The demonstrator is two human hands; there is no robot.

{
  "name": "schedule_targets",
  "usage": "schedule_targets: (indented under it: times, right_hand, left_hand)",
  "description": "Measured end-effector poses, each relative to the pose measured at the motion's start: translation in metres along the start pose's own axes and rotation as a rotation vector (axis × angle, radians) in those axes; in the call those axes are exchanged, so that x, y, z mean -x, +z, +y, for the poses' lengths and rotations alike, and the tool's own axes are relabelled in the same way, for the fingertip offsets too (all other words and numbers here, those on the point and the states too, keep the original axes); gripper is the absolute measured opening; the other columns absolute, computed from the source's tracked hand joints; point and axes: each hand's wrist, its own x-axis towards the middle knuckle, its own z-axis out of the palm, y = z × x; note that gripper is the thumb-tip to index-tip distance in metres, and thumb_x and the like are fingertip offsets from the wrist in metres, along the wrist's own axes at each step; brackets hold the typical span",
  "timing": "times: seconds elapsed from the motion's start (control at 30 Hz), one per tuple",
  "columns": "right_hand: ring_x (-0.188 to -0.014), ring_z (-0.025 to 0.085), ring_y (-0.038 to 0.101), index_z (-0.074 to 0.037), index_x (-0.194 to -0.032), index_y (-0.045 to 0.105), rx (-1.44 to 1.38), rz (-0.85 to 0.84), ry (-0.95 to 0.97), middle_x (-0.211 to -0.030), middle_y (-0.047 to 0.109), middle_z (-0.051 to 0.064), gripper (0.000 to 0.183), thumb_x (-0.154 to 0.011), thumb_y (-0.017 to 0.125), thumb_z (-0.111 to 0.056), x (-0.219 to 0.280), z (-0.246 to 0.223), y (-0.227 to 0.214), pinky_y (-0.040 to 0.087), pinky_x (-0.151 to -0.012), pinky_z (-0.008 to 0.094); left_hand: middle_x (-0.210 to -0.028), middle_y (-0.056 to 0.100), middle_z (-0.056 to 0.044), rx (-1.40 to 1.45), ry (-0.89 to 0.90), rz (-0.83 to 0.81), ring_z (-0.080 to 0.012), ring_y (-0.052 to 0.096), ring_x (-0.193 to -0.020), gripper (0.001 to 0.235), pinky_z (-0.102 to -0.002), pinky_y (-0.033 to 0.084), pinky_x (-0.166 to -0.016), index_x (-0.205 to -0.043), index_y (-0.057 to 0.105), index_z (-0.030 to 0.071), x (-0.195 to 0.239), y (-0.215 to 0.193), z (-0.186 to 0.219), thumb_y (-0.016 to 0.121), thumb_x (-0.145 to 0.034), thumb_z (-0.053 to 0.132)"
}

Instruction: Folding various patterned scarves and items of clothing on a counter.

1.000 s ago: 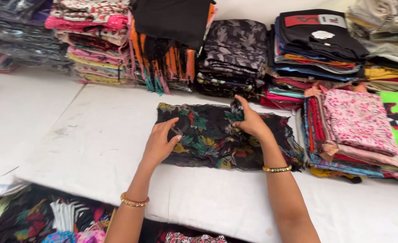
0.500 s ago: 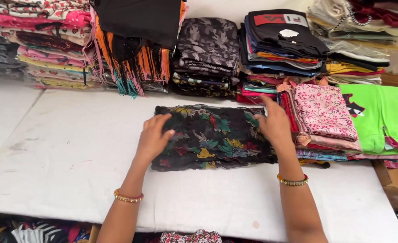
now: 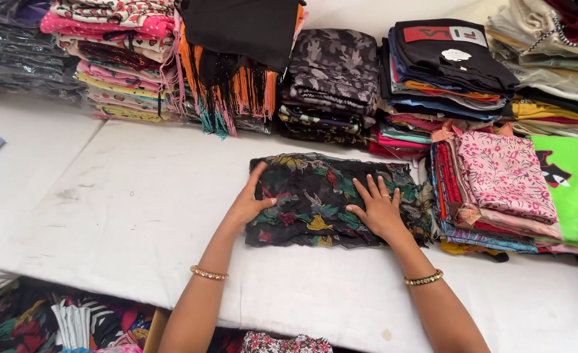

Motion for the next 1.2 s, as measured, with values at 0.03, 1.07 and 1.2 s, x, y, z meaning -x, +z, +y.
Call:
schedule_targets:
  times: [0.03, 1.07, 1.2]
  right_hand:
    - [-0.157, 0.030, 0.001, -0.040, -0.161, 0.020, 0.003, 0.016, -0.006, -0.171, 0.010, 0.004, 0.084, -0.089, 0.038, -0.078, 0.001, -0.001, 0.000, 0.003, -0.121, 0.064]
    - [-0.142, 0.042, 0.035, -0.014, -0.156, 0.039, -0.298, 0.266, 0.137, -0.149, 0.047, 0.027, 0.091, -0.086, 0.073, -0.062, -0.008, 0.022, -0.008, 0.036, -0.111, 0.054]
    - [-0.133, 0.042, 0.051, -0.020, -0.162, 0.024, -0.383, 0.080, 0.216, -0.143, 0.054, 0.024, 0.108, -0.077, 0.079, -0.057, -0.003, -0.019, -0.045, 0.045, -0.109, 0.049]
  left_hand:
    - [-0.157, 0.045, -0.013, 0.013, 0.029, -0.062, -0.0182, 0.051, -0.132, 0.090, -0.033, 0.041, -0.109, -0.158, 0.038, 0.023, -0.002, 0.002, -0.006, 0.075, -0.080, -0.003]
    - [-0.137, 0.062, -0.018, -1.012, 0.277, 0.607, -0.0369, 0.056, -0.124, 0.048, -0.046, 0.045, -0.105, -0.129, 0.067, 0.007, 0.035, -0.027, 0.078, 0.078, -0.083, 0.011]
    - [-0.127, 0.071, -0.009, -0.782, 0.475, 0.072, -0.0304, 0.063, -0.120, 0.036, -0.043, 0.048, -0.107, -0.121, 0.072, 0.010, 0.024, 0.061, 0.084, 0.072, -0.086, 0.014]
